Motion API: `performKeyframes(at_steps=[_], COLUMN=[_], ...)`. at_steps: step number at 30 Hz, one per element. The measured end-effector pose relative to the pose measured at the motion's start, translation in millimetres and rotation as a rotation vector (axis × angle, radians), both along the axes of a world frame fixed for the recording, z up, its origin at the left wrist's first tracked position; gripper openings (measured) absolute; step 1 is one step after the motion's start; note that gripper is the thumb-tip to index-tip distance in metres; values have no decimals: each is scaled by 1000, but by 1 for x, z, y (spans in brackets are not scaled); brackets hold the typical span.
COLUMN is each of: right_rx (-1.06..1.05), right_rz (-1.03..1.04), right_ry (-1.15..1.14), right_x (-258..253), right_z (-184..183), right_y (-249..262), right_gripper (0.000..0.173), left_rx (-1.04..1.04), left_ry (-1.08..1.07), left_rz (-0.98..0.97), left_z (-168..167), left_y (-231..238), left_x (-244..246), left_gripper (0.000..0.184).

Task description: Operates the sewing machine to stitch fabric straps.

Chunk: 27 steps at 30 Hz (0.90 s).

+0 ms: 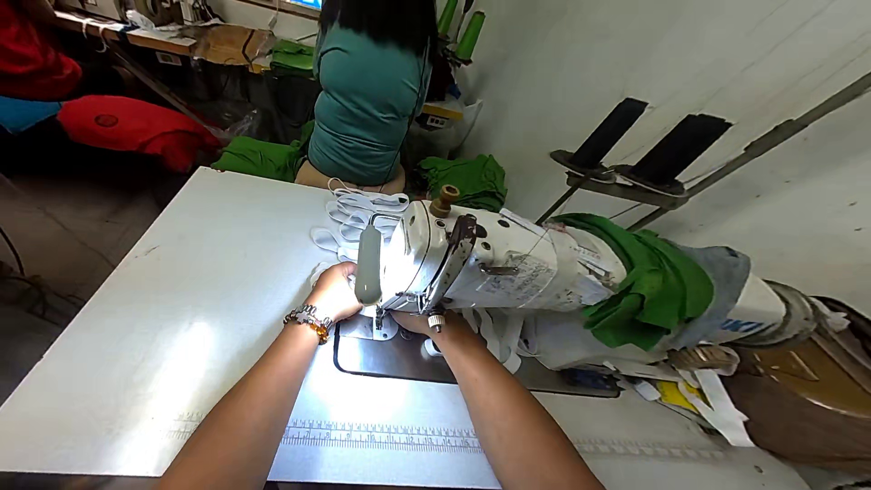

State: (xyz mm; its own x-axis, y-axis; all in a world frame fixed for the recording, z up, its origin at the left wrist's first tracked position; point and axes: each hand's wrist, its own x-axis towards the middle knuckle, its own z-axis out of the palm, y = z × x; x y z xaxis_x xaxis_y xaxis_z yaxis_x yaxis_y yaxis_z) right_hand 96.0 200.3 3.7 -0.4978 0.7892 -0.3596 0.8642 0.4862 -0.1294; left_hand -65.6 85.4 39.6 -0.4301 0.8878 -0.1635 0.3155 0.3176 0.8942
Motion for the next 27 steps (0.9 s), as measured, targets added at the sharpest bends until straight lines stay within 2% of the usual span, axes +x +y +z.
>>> performKeyframes(at_steps=[3,5,7,10,13,16,19,24,26,27], right_rx=[-30,-55,42,-103,-75,-40,-65,-49,88,152], right_rz=[156,197,251,274,302,267,188,65,67,74], right_ry=[-2,14,151,198,258,224,238,392,432,422], right_x=[-8,-10,-2,-11,-11,-11,-3,20,23,24], right_z=[-9,3,-4,49,57,57,50,24,25,25], right_y=[12,6,4,-28,-37,-40,-35,-13,-22,-26], right_gripper=[48,46,43,35,34,36,35,22,24,28], left_rx=[85,77,39,-50,-68,-42,-81,-295,-271,-191], left_ry=[138,261,349,488,497,393,377,523,591,650], left_rz=[-90,-145,-190,-214,-153,-61,-139,-249,-313,-353], left_z=[0,-3,0,18,30,24,17,23,24,21], left_y=[-12,-17,-23,-36,-47,-47,-55,-89,-105,-113], left_x=[-1,0,2,7,7,-1,-13,-21,-22,-21], left_gripper=[46,39,28,22,27,29,32,31,34,35])
